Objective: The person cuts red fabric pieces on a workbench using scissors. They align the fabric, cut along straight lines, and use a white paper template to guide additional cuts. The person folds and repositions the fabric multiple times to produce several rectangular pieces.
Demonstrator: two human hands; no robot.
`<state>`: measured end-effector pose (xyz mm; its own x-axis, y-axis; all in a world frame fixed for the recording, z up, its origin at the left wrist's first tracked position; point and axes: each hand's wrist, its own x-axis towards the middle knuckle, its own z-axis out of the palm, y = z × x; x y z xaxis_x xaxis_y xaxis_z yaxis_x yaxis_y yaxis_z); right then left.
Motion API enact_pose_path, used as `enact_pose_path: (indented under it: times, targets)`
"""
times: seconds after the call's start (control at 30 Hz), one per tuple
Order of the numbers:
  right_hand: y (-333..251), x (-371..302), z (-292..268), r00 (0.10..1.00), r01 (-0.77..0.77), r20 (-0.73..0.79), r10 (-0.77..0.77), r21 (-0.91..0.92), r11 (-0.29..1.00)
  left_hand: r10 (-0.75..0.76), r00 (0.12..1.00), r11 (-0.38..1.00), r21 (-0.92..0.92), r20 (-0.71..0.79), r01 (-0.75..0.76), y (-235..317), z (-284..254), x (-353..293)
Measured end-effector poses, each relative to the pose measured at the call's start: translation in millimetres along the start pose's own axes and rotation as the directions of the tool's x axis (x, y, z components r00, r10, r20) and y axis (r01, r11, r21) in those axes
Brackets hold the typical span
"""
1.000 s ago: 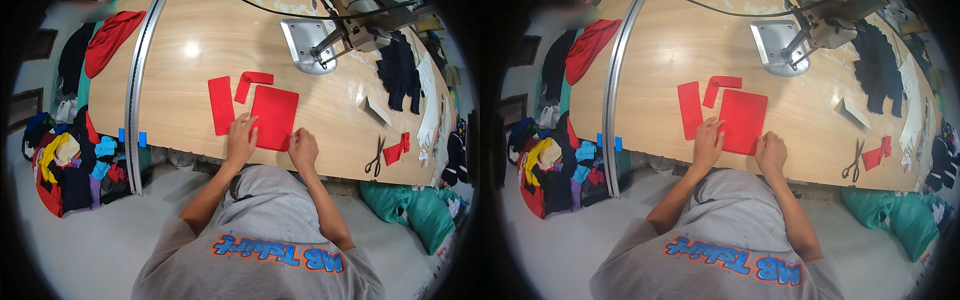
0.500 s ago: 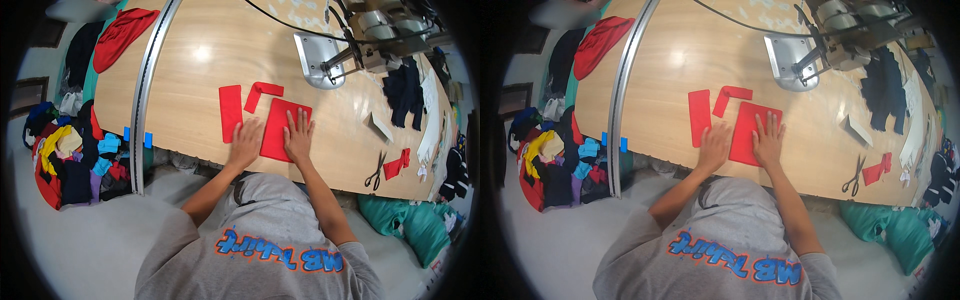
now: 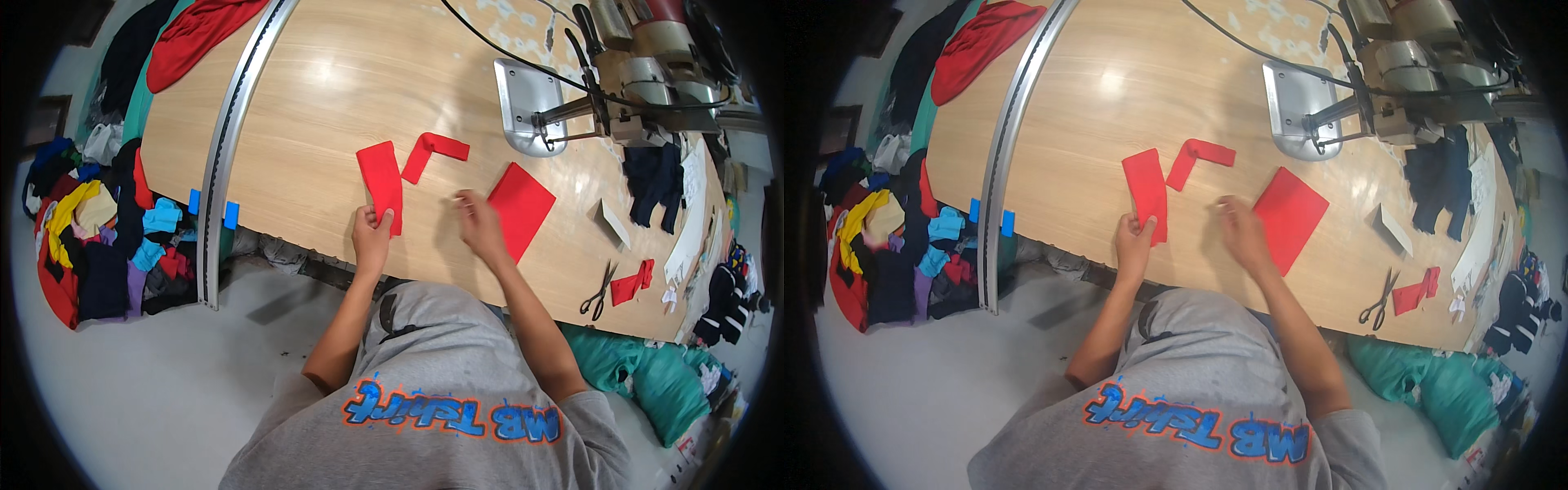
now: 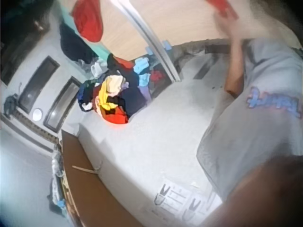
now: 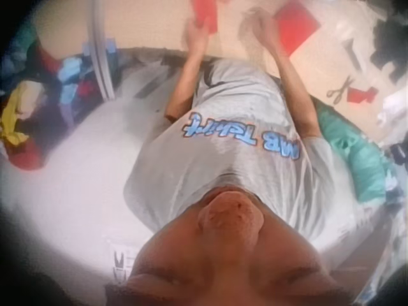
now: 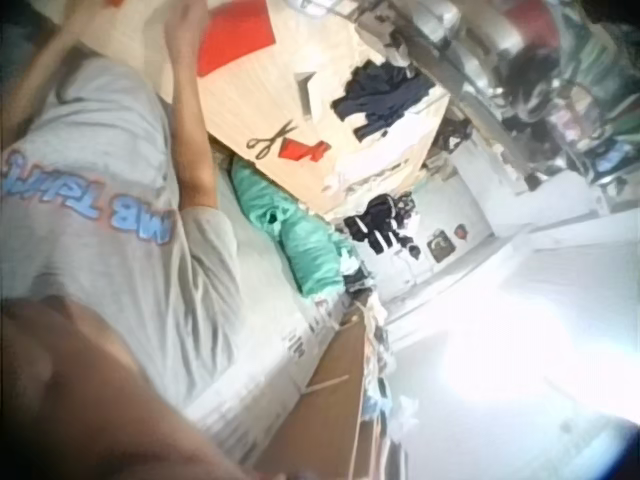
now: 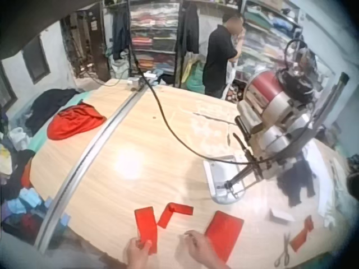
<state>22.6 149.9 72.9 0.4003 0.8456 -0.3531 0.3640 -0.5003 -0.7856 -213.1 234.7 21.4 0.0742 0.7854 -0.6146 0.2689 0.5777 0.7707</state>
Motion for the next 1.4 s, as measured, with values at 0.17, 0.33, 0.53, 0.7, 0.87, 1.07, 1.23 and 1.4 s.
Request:
enact_pose_path:
  times: [0.17, 0.33, 0.53, 0.7, 0.87, 1.07, 1.23, 1.4]
  targets:
    - [-18.8, 8.4, 81.8, 0.877, -0.465, 0.390, 0.280, 0.545, 0.698, -0.166, 0.925, 0.861, -0.408, 0.343, 0.305, 17.2, -2.9, -34.3]
    - [-22.2, -2.5, 29.6, 0.797, -0.596, 0.547, 0.257, 0.644, 0.480, -0.102, 0.859, 0.950, -0.208, 0.501, 0.234, 56.4, -0.4, -80.6]
    - [6.8, -35.5, -61.8, 0.932, -0.346, 0.260, 0.251, 0.846, 0.406, 0.097, 0.650, 0.994, -0.104, 0.754, -0.028, 84.7, 54.3, -86.5]
    - [29.2, -42.3, -127.2, 0.950, -0.063, -0.118, 0.289, 0.835, 0.546, 0.148, 0.577, 0.986, -0.072, 0.803, -0.153, 78.4, 141.0, -74.6]
    - [119.1, -36.2, -116.4, 0.828, -0.300, -0.174, 0.533, 0.665, 0.684, 0.009, 0.587, 0.955, 0.167, 0.809, -0.244, 15.0, 197.8, -42.8]
    - [121.6, -42.7, -95.3, 0.802, -0.156, -0.310, 0.510, 0.715, 0.681, -0.078, 0.605, 0.960, 0.225, 0.792, -0.170, -12.7, 188.8, -45.1]
    - [137.9, -45.2, -85.6, 0.768, -0.137, -0.435, 0.469, 0.605, 0.784, -0.042, 0.600, 0.974, 0.166, 0.799, -0.153, -28.6, 187.7, -44.5]
    - [157.5, -37.8, -73.6, 0.651, -0.189, -0.738, 0.178, 0.070, 0.979, 0.100, 0.712, 0.626, 0.512, 0.695, -0.588, 21.6, 170.0, -70.1]
